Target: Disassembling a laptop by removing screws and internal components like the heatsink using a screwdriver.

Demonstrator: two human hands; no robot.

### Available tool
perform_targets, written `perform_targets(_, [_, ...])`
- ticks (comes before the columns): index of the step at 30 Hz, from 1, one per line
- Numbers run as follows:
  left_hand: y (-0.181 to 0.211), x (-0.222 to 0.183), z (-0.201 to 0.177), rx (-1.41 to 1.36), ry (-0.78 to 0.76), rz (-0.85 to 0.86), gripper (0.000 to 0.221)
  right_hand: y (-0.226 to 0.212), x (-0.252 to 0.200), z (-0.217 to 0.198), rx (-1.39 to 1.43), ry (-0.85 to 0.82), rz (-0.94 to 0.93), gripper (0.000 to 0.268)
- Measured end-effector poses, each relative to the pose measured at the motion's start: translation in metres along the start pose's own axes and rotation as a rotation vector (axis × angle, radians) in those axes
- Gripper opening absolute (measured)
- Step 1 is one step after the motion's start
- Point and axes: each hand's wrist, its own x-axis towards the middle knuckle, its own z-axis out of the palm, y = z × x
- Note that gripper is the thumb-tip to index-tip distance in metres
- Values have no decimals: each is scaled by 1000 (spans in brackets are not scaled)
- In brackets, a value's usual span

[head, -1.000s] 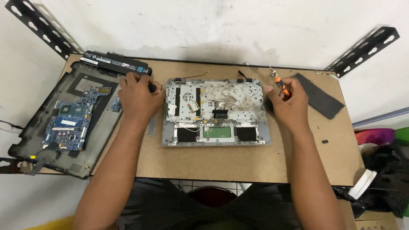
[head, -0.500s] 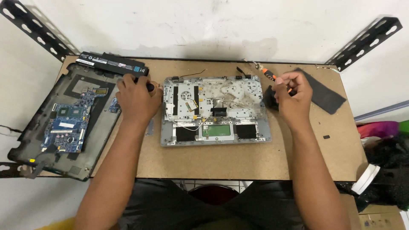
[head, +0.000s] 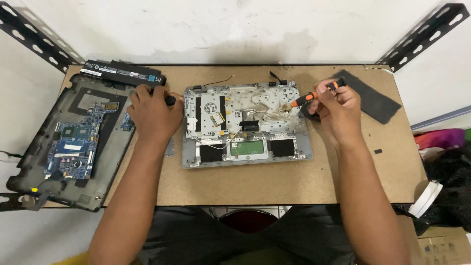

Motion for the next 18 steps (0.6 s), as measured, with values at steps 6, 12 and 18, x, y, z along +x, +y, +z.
perform_targets(6, [-4,-1,12,-124,282,285,25,19,-8,2,23,-180,118,22])
perform_targets(12, [15,-5,8,-326,305,484,9,21,-17,23,-21,-317,153,31])
perform_targets(18, [28,-14,21,-458,319,649,6,24,-21,24,-60,-397,154,31])
